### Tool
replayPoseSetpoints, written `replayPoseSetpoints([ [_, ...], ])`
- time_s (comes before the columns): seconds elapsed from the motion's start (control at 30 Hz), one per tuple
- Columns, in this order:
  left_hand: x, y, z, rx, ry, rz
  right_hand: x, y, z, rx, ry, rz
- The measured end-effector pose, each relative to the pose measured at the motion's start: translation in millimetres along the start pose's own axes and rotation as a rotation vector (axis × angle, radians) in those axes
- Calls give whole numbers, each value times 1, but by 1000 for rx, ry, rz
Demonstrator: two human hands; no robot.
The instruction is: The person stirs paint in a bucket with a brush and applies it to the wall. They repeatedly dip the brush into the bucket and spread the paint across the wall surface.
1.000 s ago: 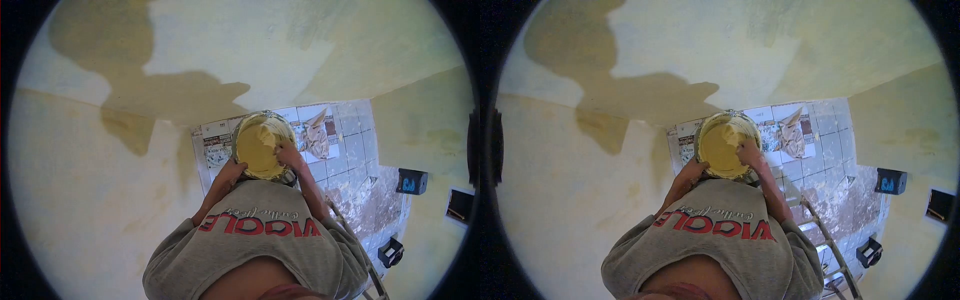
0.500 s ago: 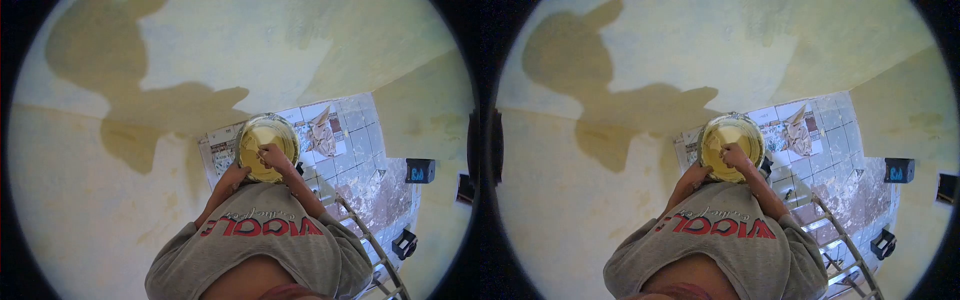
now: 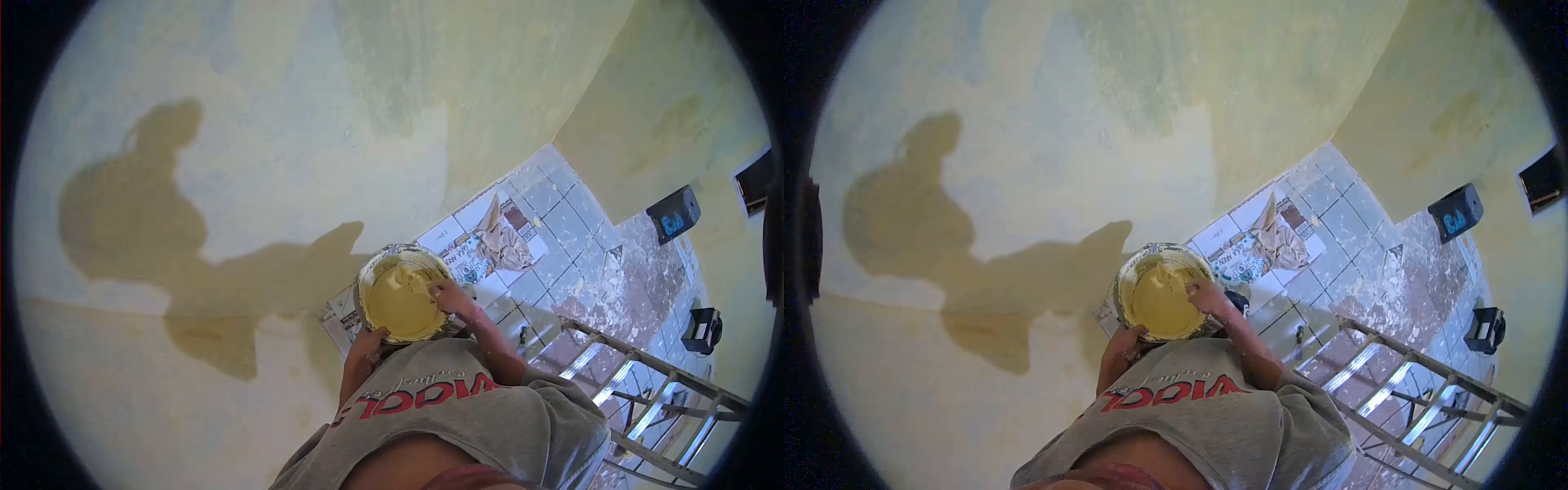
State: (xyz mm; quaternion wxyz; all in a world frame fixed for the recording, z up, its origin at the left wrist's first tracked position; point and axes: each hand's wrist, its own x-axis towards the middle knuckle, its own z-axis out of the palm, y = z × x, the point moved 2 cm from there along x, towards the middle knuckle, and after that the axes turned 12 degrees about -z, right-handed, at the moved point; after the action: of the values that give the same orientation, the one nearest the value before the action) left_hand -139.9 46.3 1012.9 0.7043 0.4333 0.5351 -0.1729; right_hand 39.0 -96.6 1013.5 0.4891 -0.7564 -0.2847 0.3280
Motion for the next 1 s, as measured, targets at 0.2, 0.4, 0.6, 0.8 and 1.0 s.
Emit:
replayPoseSetpoints([
  [0.2,-7,9,-2,-194,13,-153,24,-25,-62,413,211,-91],
  [0.4,18,-7,-13,-306,-71,19,98,-118,-152,-131,634,-439],
  [0.6,4,7,3,-526,29,-39,128,-216,-209,-526,1006,-688],
  [0.8,21,12,6,-605,83,-84,170,-104,-163,-807,751,-478],
  [1.0,17,17,25,-685,-7,6,180,-132,-202,-882,384,-317],
])
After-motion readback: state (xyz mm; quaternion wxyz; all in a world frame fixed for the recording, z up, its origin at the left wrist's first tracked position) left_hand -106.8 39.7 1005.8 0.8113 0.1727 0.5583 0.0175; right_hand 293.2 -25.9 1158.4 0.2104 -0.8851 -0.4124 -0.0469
